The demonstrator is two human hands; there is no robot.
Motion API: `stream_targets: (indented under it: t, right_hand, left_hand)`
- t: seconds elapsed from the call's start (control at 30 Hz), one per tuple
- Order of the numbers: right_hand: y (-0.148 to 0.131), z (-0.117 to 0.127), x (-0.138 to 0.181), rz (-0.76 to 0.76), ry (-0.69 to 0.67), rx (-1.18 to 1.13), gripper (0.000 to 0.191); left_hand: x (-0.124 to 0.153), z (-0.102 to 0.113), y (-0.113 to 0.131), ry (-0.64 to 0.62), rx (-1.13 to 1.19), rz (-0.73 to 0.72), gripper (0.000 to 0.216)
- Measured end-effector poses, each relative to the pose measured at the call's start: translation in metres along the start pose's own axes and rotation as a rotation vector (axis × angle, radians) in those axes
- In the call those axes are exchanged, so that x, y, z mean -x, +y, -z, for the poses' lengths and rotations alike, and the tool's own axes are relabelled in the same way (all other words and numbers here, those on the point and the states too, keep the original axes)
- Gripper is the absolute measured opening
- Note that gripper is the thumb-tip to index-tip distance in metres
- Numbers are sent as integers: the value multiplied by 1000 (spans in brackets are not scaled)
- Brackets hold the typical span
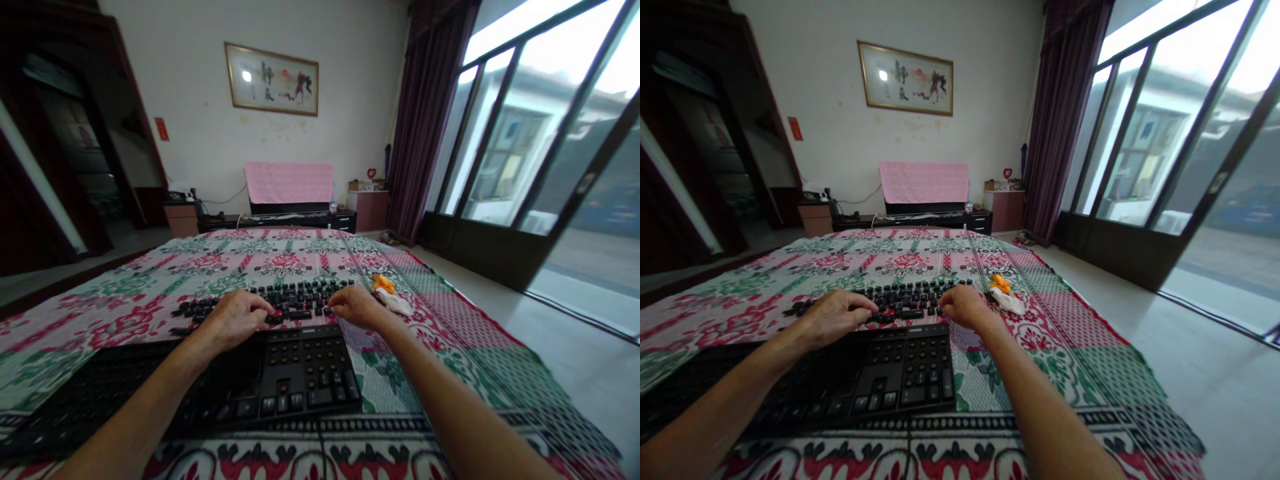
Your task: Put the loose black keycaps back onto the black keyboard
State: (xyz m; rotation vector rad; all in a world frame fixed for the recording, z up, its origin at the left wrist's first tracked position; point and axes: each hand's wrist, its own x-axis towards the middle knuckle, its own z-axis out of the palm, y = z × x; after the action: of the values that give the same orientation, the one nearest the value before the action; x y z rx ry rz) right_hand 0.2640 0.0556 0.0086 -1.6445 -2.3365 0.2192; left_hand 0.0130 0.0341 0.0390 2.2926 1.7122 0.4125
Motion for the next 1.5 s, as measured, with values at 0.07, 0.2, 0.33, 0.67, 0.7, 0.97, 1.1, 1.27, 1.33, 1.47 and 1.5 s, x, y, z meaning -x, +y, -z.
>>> stream_targets:
  t: [0.07, 0.2, 0.33, 0.67, 0.7, 0.97, 1.1, 1.27, 1.33, 1.47, 1.5]
  right_hand:
    - [3, -4, -7, 27, 3, 30, 25]
    - [5, -7, -16, 35, -27, 75, 26]
    - [5, -9, -21, 38, -52, 108, 27]
    - [-2, -5, -20, 2, -148, 114, 24]
    - [-2, -1, -18, 3, -161, 109, 23]
    - [-36, 35, 12, 231, -515, -223, 19]
    - [-57, 34, 25, 297, -631, -255, 18]
    - [-61, 22, 33, 338, -601, -175, 22]
    - [-61, 18, 35, 315, -606, -164, 23]
    - [-61, 15, 36, 287, -611, -170, 22]
    - [-62, 14, 36, 278, -610, -173, 22]
  left_hand:
    - [-2, 8, -12, 1, -24, 32, 32]
    - [-4, 18, -35, -23, -64, 97, 29]
    - [-5, 19, -42, -39, -106, 106, 27]
    - [-2, 11, -23, -51, -131, 31, 27]
    - [-1, 10, -22, -54, -127, 25, 27]
    - [-1, 6, -18, -73, -118, -55, 26]
    - [0, 5, -18, -89, -111, -67, 26]
    - [1, 1, -14, -165, -101, -116, 26]
    - [2, -1, -12, -172, -105, -123, 26]
    - [2, -4, -10, -160, -106, -135, 26]
    - [2, -5, -10, -160, -104, -131, 26]
